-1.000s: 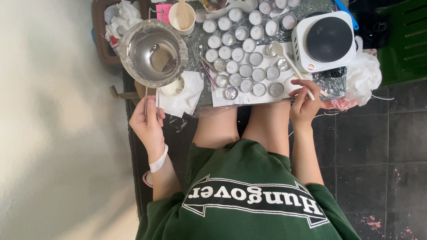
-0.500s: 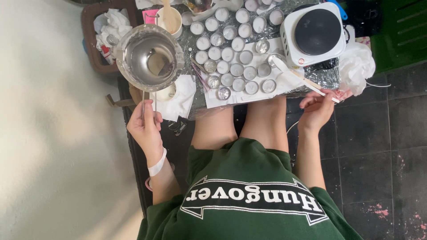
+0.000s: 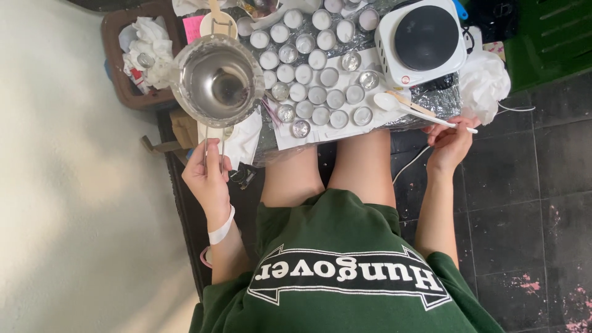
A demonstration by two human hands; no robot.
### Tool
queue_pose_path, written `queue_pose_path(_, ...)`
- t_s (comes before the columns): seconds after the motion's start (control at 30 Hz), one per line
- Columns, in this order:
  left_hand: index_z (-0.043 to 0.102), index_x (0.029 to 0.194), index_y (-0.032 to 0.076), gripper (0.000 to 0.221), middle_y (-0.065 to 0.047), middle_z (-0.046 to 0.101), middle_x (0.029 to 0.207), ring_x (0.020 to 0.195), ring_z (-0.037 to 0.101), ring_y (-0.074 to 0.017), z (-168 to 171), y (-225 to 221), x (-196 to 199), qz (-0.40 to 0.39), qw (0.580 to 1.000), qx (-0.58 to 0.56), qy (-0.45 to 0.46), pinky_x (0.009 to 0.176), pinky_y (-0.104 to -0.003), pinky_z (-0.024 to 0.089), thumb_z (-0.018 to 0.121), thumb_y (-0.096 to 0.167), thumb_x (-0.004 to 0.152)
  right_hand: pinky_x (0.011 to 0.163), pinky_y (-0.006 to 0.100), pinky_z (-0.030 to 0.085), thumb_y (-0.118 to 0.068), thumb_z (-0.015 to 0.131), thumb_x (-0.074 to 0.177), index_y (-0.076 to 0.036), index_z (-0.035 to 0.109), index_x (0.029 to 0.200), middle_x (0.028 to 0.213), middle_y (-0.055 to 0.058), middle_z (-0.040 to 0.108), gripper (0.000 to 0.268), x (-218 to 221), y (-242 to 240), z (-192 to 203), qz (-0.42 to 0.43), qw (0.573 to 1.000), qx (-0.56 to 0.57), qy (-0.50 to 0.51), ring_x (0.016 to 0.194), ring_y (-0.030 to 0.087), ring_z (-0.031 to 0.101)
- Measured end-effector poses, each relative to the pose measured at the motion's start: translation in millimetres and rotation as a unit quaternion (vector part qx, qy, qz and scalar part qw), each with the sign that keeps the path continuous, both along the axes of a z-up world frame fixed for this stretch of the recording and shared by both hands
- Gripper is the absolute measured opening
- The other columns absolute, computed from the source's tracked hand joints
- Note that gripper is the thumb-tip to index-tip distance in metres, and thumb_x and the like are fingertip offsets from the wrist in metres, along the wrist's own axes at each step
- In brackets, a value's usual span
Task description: Cleaning leftover wax from a metal melting pot using a spoon and paper towels in a candle-making workshop.
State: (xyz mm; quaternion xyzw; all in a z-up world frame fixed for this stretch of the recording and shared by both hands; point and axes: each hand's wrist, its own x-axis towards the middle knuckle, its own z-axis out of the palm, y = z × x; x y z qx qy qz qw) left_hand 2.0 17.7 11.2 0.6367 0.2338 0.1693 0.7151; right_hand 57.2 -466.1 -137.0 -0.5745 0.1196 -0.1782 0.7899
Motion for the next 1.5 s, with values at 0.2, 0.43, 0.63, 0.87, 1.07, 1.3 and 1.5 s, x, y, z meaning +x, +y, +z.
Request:
queue_pose_path(0.2, 0.069, 0.116, -0.007, 0.026, 0.001, 0.06, 0.073, 0.057, 0.052, -0.005, -1.5, -7.8, -3.1, -0.016, 1.0, -0.006, 0.002, 0.048, -0.02, 0.032, 0.065, 0.017, 0.105, 0.066, 0.035, 0.053, -0.028, 0.038, 0.116, -0.008, 0.052, 0.109, 0.073, 0.01, 0.057, 0.025, 6.1, 8.3, 9.9, -0.004, 0.999, 0.048, -0.022, 0.061, 0.019, 0.051)
queue_pose_path(0.43, 0.069, 0.115, -0.007, 0.025, 0.002, 0.057, 0.071, 0.057, 0.052, -0.0049, -2.1, -9.8, -3.7, -0.03, 1.0, -0.01, 0.0, 0.049, -0.02, 0.032, 0.065, 0.016, 0.105, 0.063, 0.034, 0.052, -0.028, 0.039, 0.113, -0.009, 0.052, 0.107, 0.069, 0.006, 0.056, 0.024, 8.1, -2.3, 19.4, 0.008, 0.997, 0.077, -0.016, 0.059, 0.018, 0.052)
queue_pose_path(0.63, 0.069, 0.115, -0.006, 0.024, 0.001, 0.058, 0.071, 0.058, 0.053, -0.0049, 2.1, -10.8, -3.9, -0.029, 1.0, -0.004, -0.003, 0.048, -0.02, 0.032, 0.065, 0.015, 0.105, 0.049, 0.027, 0.037, -0.026, 0.043, 0.119, -0.01, 0.052, 0.11, 0.072, 0.006, 0.057, 0.02, 51.8, -35.1, 59.0, -0.005, 0.997, 0.018, -0.079, 0.054, 0.016, 0.051)
queue_pose_path(0.87, 0.069, 0.115, -0.005, 0.024, 0.0, 0.06, 0.072, 0.057, 0.052, -0.0037, 7.1, -20.1, -1.3, -0.027, 0.999, 0.002, 0.017, 0.048, -0.019, 0.032, 0.064, 0.015, 0.104, 0.062, 0.025, 0.041, -0.021, 0.048, 0.127, -0.008, 0.053, 0.118, 0.09, 0.01, 0.068, 0.016, 191.5, -102.4, 75.8, 0.11, 0.985, -0.103, -0.079, 0.072, 0.015, 0.059)
queue_pose_path(1.07, 0.069, 0.115, -0.005, 0.022, 0.001, 0.058, 0.07, 0.056, 0.051, -0.0039, 0.8, -27.5, -0.9, -0.034, 0.999, 0.0, 0.012, 0.048, -0.02, 0.031, 0.065, 0.014, 0.104, 0.072, 0.026, 0.048, -0.024, 0.055, 0.122, -0.011, 0.058, 0.126, 0.103, 0.006, 0.074, 0.013, 267.8, -117.9, 45.6, 0.187, 0.974, -0.095, 0.083, 0.085, 0.013, 0.063)
queue_pose_path(1.3, 0.07, 0.114, -0.003, 0.02, 0.003, 0.058, 0.063, 0.053, 0.051, -0.0025, -5.9, -35.1, 7.8, -0.033, 0.999, 0.023, 0.023, 0.047, -0.02, 0.031, 0.066, 0.013, 0.102, 0.064, 0.024, 0.047, -0.027, 0.057, 0.115, -0.016, 0.062, 0.12, 0.095, -0.002, 0.072, 0.013, 296.6, -110.0, 42.4, 0.192, 0.956, -0.093, 0.199, 0.074, 0.008, 0.059)
queue_pose_path(1.5, 0.069, 0.114, -0.002, 0.023, 0.004, 0.06, 0.063, 0.057, 0.051, 0.0015, -6.8, -42.9, 13.5, -0.069, 0.996, 0.062, -0.018, 0.053, -0.017, 0.035, 0.077, 0.003, 0.093, 0.052, 0.02, 0.028, -0.025, 0.077, 0.107, -0.018, 0.076, 0.119, 0.083, -0.01, 0.056, 0.014, 297.9, -98.2, 33.1, 0.193, 0.929, -0.188, 0.253, 0.061, 0.0, 0.041)
